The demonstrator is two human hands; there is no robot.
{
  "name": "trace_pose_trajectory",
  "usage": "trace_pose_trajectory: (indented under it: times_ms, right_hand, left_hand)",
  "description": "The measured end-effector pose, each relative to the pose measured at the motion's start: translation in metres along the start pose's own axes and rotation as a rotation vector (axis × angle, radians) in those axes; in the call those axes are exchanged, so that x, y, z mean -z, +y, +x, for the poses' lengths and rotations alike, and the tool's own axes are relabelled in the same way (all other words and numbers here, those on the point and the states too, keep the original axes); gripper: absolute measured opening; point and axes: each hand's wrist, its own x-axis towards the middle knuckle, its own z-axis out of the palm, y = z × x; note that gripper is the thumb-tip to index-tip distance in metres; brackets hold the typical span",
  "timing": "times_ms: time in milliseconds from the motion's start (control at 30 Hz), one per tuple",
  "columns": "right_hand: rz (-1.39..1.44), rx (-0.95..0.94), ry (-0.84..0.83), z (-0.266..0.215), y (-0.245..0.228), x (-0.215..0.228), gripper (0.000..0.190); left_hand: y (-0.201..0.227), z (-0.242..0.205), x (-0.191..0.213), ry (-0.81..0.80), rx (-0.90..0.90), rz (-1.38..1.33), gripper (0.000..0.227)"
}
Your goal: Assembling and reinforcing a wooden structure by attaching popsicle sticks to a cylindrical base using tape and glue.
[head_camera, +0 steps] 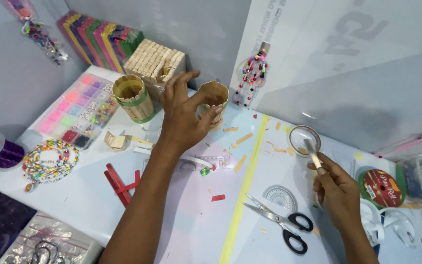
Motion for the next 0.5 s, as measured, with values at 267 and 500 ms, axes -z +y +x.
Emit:
trace_pose_trajectory:
  times_ms: [267, 500]
  right_hand:
    - [-0.157, 0.035, 0.016, 0.006, 0.019, -0.001, 0.043]
    - [-0.632, 0.673, 0.025, 0.024, 0.075, 0.004, 0.035]
  left_hand:
    - [-0.003, 0.000, -0.004, 0.047, 0.215, -0.232, 0.012]
    - [0.013, -0.004, -0.005, -0.103, 0.288, -0.568, 0.014]
